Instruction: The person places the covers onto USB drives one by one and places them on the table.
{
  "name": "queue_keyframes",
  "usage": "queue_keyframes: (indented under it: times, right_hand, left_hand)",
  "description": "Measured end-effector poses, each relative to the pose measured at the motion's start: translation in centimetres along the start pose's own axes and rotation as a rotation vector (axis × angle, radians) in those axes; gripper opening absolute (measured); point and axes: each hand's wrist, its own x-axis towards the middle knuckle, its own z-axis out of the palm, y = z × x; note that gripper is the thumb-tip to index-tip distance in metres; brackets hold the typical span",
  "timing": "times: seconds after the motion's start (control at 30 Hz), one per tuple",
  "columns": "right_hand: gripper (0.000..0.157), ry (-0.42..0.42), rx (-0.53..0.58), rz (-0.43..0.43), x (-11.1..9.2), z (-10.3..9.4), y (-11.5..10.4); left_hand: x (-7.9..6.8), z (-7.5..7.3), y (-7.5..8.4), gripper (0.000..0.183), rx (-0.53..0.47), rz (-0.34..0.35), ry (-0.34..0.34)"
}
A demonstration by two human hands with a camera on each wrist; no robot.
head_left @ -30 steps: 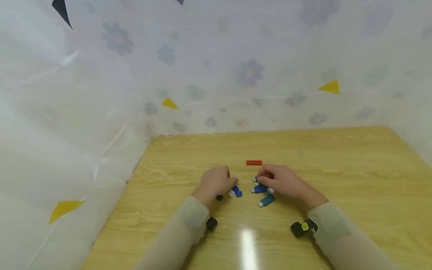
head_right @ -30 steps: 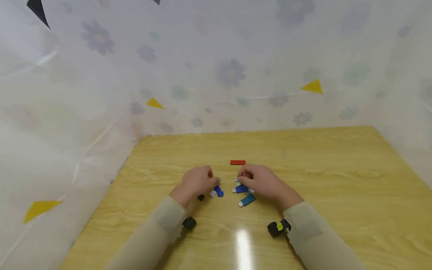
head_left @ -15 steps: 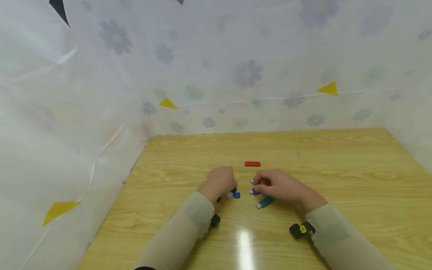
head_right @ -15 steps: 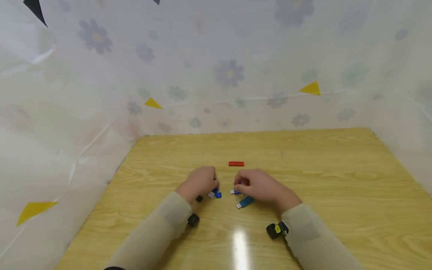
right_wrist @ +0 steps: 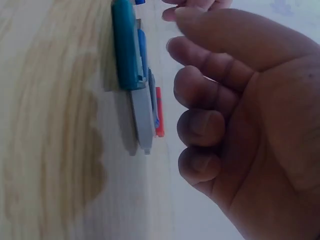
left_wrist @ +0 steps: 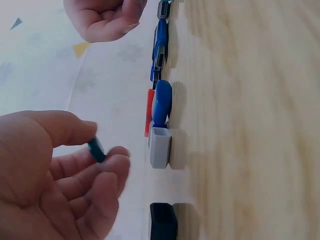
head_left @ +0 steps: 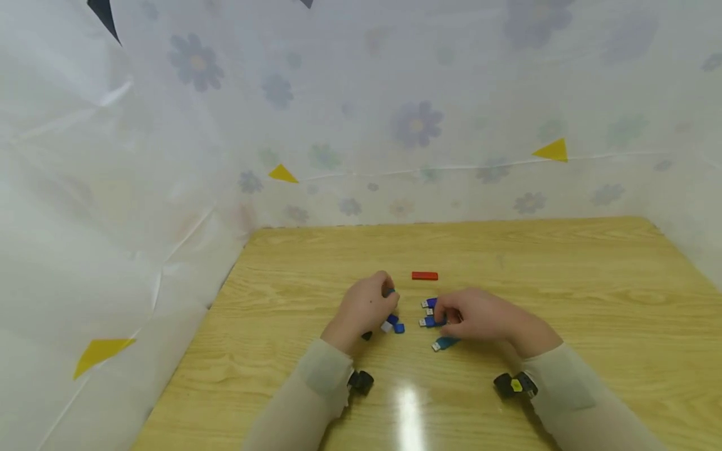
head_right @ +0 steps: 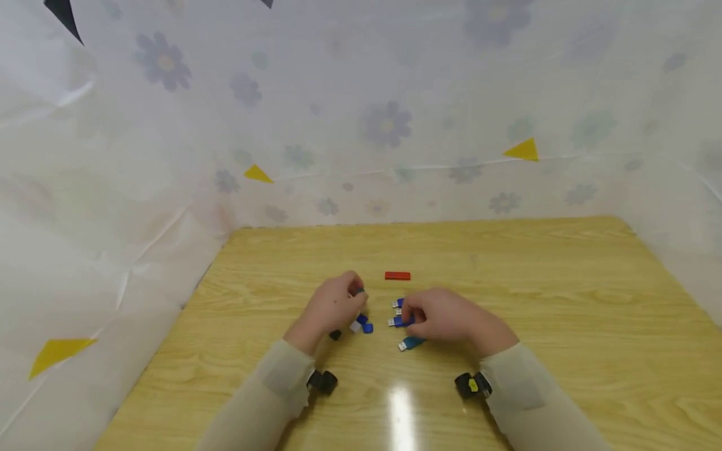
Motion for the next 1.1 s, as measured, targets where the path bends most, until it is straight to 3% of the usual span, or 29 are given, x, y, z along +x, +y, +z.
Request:
queue_keyframes:
  times: [0.17,0.33,0.5,0.7,0.87,1.1]
  right_hand:
    - [0.012,-0.045,-0.067,0.007,-0.1,-0.1,-0.5]
    - [0.018,-0.087,-0.114,0.024,-0.1,-0.1,-1.0]
    - [0.017,-0.101,-0.133,0.039,0.0,0.1,-1.2]
    - [0.016,-0.082,-0.185,-0.027,0.5,0.9,-0.8]
    - [0.012,-0.014,-0.207,-0.033,0.6,1.3,-0.9]
    - [0.008,0.172,-0.21,-0.016,0.7,1.4,-0.9]
  left_hand:
    - [-0.1,0.2,0.2,0.026,-0.126,0.005,0.049]
    - [-0.2,0.3,0.5,0.028,-0.2,0.015,0.028]
    - [-0.3,0.4,0.4,0.028,-0.217,0.047,0.012]
    - [-0.5,0.4,0.3,0.026,-0.216,0.072,0.009]
    - [-0.5,0.4,0.3,0.026,-0.204,0.094,-0.003]
    - [-0.5,0.6,0.3,0.025,-0.212,0.149,-0.024]
